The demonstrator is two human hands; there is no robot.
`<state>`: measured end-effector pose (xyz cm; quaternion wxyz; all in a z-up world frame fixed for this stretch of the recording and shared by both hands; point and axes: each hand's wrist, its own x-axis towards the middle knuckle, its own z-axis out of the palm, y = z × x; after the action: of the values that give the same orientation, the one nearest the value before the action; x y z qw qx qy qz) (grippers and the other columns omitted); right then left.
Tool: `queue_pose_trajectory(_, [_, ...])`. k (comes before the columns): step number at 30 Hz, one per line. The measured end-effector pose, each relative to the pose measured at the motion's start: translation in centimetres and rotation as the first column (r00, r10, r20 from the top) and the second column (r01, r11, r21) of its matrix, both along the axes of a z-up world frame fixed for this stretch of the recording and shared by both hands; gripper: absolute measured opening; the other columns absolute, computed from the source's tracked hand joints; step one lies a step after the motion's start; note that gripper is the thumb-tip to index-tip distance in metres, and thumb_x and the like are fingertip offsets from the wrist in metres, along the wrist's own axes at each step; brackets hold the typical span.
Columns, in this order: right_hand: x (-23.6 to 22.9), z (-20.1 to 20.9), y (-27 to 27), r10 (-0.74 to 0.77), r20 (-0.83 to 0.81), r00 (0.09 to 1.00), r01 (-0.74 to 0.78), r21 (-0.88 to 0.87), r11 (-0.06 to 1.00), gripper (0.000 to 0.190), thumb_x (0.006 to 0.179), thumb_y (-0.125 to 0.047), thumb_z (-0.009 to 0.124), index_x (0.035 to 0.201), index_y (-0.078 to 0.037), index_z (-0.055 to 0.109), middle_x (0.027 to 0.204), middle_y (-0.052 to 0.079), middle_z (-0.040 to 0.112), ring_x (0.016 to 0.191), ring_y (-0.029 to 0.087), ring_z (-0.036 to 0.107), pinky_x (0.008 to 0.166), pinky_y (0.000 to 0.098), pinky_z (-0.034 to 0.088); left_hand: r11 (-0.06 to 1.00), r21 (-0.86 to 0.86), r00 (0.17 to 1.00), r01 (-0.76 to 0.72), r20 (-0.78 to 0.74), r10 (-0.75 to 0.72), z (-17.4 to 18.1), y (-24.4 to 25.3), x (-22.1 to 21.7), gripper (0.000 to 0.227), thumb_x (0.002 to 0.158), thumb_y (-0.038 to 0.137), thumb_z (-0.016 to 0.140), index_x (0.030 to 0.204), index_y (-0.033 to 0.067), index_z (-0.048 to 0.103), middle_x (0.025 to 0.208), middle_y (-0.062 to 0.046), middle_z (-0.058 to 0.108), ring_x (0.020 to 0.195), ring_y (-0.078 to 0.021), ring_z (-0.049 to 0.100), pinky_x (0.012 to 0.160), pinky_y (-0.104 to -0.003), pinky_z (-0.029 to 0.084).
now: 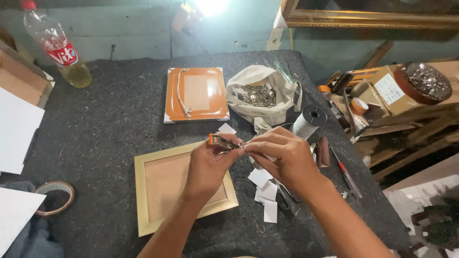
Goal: Applying protective white strips to the edges of picture frames and trimming them with a utility knife
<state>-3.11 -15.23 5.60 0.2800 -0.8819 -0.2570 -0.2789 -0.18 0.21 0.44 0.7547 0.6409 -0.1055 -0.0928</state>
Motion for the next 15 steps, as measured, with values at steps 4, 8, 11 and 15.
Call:
queue_pose_trajectory(4, [0.00, -0.04, 0.23, -0.001, -0.012, 1.000, 0.001, 0.008, 1.000, 0.012, 0.069, -0.006, 0.069, 0.078, -0.014, 0.070, 0.075, 0.000, 0.068, 0.073, 0.020, 0.063, 0.061, 0.0299, 0.052, 1.000, -0.026, 1.000, 0.005, -0.003, -0.005, -0.08, 0.11, 0.02, 0.017, 0.075, 0.005, 0.065, 0.090, 0.0045, 0.057, 0.098, -0.016, 0.061, 0.099, -0.0241, 0.061, 0.088, -0.033, 0.050])
queue_pose_trajectory(8, [-0.24, -0.38, 0.13, -0.043, 0.058, 0.997, 0.044, -0.020, 0.999, 0.014, 0.071, -0.007, 0.068, 0.079, -0.018, 0.070, 0.077, -0.005, 0.068, 0.075, 0.016, 0.062, 0.062, 0.0262, 0.051, 0.998, -0.065, 0.999, -0.014, 0.031, 0.016, 0.03, -0.01, -0.08, 0.016, 0.074, 0.004, 0.067, 0.087, 0.0042, 0.059, 0.092, -0.013, 0.062, 0.090, -0.0166, 0.061, 0.081, -0.027, 0.053])
queue_pose_trajectory(11, [-0.17, -0.35, 0.09, -0.061, 0.063, 0.996, 0.066, -0.064, 0.996, 0.013, 0.071, -0.010, 0.067, 0.079, -0.020, 0.069, 0.079, -0.007, 0.068, 0.078, 0.014, 0.061, 0.063, 0.0252, 0.051, 0.997, -0.076, 0.999, -0.014, 0.041, 0.018, -0.04, 0.04, -0.17, 0.015, 0.074, 0.003, 0.067, 0.087, 0.0040, 0.059, 0.090, -0.013, 0.062, 0.087, -0.0139, 0.060, 0.079, -0.026, 0.054])
queue_pose_trajectory(15, [0.40, -0.72, -0.22, -0.001, -0.067, 0.998, 0.007, 0.083, 0.997, 0.008, 0.069, -0.016, 0.070, 0.076, -0.019, 0.068, 0.092, 0.000, 0.068, 0.085, 0.023, 0.062, 0.068, 0.0346, 0.052, 0.995, -0.100, 0.997, -0.027, 0.075, 0.034, -0.06, 0.01, -0.15, 0.015, 0.073, 0.003, 0.068, 0.086, 0.0039, 0.060, 0.089, -0.012, 0.062, 0.086, -0.0142, 0.060, 0.077, -0.025, 0.055])
